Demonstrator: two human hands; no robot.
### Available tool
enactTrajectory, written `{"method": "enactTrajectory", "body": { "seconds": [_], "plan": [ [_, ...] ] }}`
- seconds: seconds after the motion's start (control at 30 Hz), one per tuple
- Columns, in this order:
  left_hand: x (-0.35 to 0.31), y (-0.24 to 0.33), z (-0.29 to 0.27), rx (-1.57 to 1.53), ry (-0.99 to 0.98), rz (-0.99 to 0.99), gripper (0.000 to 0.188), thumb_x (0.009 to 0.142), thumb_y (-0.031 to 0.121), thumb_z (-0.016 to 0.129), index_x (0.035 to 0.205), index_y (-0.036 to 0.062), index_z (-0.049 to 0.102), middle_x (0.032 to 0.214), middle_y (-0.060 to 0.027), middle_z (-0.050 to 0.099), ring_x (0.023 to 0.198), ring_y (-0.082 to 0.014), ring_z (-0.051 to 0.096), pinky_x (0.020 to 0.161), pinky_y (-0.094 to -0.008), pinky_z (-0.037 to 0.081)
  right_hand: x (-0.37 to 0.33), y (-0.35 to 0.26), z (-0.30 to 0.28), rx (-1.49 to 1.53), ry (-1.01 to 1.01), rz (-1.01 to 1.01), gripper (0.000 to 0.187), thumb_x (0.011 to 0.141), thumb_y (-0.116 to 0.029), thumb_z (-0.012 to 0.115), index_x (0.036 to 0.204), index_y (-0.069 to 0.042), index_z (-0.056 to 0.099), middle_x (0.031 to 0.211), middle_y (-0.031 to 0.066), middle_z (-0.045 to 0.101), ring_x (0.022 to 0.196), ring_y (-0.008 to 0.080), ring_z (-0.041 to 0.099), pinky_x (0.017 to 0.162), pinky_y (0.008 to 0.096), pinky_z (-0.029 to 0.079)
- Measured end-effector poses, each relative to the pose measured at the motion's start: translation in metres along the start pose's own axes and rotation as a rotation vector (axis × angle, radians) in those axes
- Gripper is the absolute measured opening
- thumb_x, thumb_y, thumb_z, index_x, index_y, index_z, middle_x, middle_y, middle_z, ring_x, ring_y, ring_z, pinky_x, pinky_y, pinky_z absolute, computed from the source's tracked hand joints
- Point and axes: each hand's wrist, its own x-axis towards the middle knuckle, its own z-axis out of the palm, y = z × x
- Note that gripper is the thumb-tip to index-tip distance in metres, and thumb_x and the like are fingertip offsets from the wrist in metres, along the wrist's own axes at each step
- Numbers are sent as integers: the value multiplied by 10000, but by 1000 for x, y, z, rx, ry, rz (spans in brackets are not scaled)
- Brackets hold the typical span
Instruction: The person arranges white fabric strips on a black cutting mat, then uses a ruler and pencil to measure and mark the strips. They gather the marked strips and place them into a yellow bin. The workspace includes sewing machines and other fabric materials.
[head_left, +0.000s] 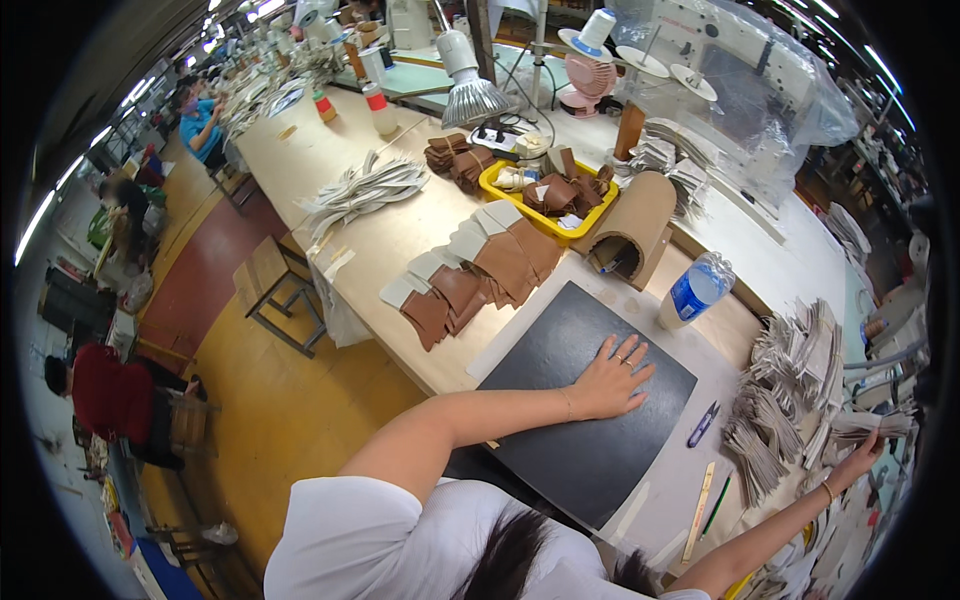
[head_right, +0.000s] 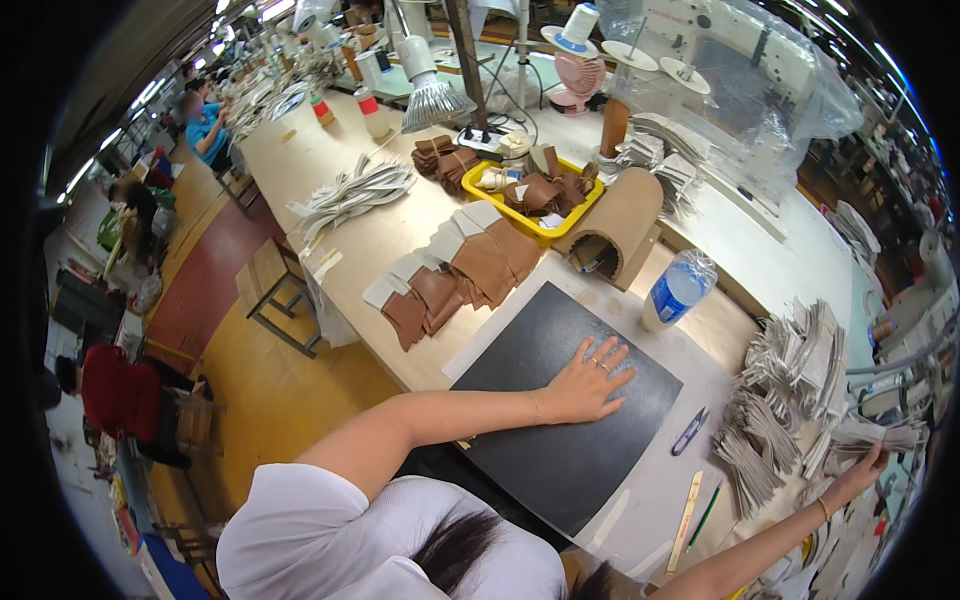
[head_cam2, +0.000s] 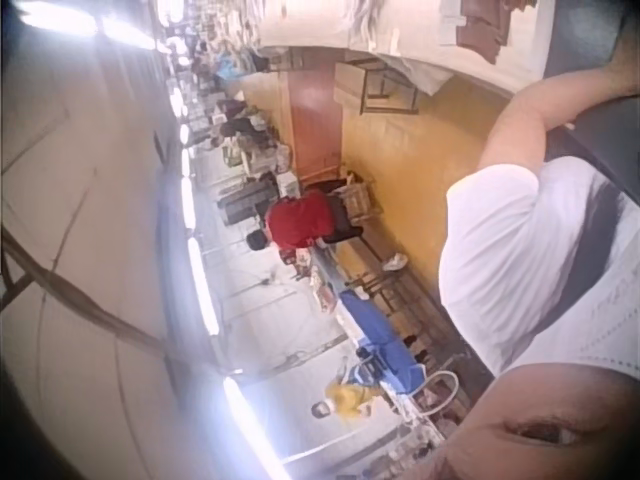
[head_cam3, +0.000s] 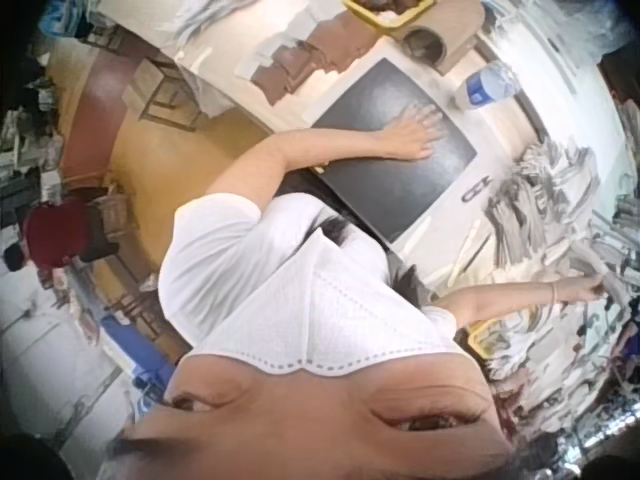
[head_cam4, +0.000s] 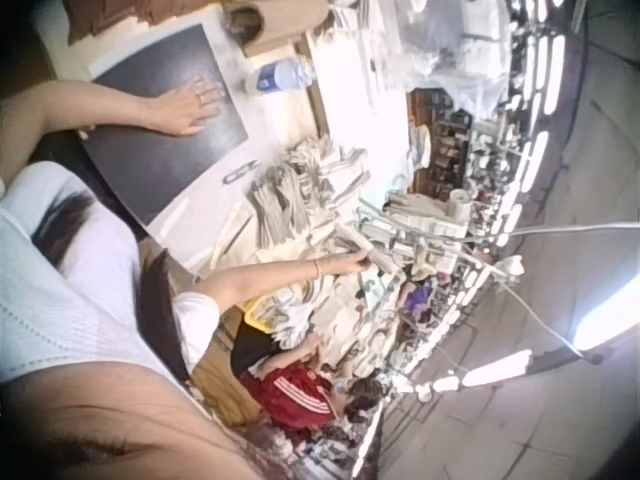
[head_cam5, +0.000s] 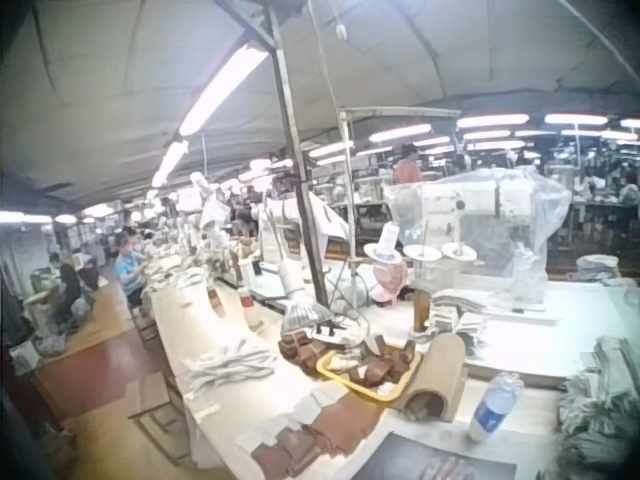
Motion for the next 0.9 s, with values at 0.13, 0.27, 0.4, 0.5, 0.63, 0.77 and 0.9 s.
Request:
{"method": "enactTrajectory", "body": {
  "seconds": [0.13, 0.27, 0.4, 0.5, 0.63, 0.77, 0.9],
  "plan": [
    [8, -1, 7, -120, 99, 6, 499, 950, 425, 573, 1336, 111, 567, 1429, -225, 475, 1409, -384, 350, 1127, -589, 259, -59, -84, -11, 373, -105, 45, 545, 1013, -353, 520, 1359, 67, 498, 1319, 157, 587, 1244, 257, 539, 1067, 385, 412],
    [15, -4, -6, -571, 57, -91, 503, 975, 429, 568, 1348, 92, 553, 1394, -187, 512, 1342, -322, 449, 1124, -461, 319, -190, -120, 8, 678, -478, 416, 473, 1023, -334, 448, 1318, 24, 544, 1184, 142, 655, 1132, 243, 608, 1022, 388, 462],
    [-12, -2, -17, -1603, -279, -369, 568, 1017, 446, 532, 1428, 61, 461, 1391, -137, 540, 1262, -232, 530, 1073, -358, 401, -351, -190, 82, 594, -820, 633, 386, 1055, -315, 437, 1213, 15, 562, 1019, 152, 700, 953, 232, 681, 899, 367, 541],
    [-49, 23, -35, -1945, -668, -526, 634, 1032, 459, 500, 1491, 43, 362, 1399, -128, 546, 1252, -186, 532, 1052, -369, 445, -424, -195, 109, 575, -742, 839, 279, 1018, -185, 559, 1191, 29, 600, 1019, 119, 708, 821, 185, 673, 792, 291, 543],
    [-80, 8, -56, -1983, -462, -662, 632, 1028, 450, 508, 1482, 47, 330, 1286, -145, 595, 1167, -210, 601, 1017, -360, 502, -431, -228, 117, -111, -921, 198, 207, 934, -151, 676, 1074, 1, 662, 877, 113, 677, 706, 154, 645, 632, 279, 501],
    [-81, -4, -76, -1866, -573, -676, 604, 1033, 440, 501, 1467, 65, 313, 1166, -124, 613, 1022, -197, 659, 828, -353, 596, -422, -242, 117, -162, -808, -12, 252, 855, -73, 740, 1094, -26, 676, 958, 117, 656, 692, 193, 655, 617, 306, 521],
    [-79, 10, -85, -1810, -584, -605, 614, 1039, 445, 485, 1493, 83, 285, 1140, -90, 575, 1015, -177, 645, 757, -351, 612, -427, -239, 121, -198, -799, -251, 222, 848, -65, 726, 1066, -30, 698, 1081, 104, 659, 749, 241, 679, 680, 340, 548]
  ]
}}
